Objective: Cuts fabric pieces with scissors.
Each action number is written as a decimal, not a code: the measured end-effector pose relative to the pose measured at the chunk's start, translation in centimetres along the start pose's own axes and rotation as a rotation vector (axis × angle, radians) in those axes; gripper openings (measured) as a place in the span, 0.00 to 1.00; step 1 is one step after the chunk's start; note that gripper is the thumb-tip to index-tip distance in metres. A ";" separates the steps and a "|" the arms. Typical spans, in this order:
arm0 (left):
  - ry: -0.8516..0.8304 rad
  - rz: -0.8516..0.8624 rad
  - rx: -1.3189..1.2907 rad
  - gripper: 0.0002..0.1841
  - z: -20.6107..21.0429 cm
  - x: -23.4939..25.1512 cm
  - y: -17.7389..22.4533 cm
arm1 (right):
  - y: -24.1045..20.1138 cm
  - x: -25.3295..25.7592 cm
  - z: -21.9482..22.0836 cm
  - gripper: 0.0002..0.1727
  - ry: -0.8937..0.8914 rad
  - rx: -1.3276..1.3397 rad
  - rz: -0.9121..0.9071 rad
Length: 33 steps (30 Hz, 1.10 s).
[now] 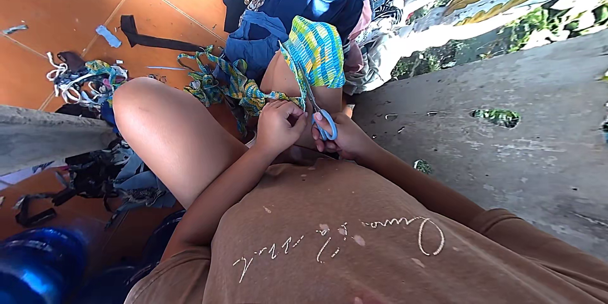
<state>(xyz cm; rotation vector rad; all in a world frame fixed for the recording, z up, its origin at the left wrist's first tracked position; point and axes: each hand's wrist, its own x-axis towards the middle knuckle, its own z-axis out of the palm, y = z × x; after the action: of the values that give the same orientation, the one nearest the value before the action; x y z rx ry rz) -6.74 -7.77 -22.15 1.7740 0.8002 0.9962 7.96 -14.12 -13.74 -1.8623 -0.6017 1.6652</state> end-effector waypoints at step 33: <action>-0.081 0.204 0.022 0.08 -0.4 -0.2 -0.1 | -1.3 0.9 -1.9 0.29 -0.029 -0.164 0.038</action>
<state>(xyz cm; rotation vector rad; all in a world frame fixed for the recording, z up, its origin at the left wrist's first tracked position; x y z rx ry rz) -7.16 -7.79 -22.18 1.9311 0.5897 1.0433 10.00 -12.78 -13.39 -1.9787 -0.7388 1.7144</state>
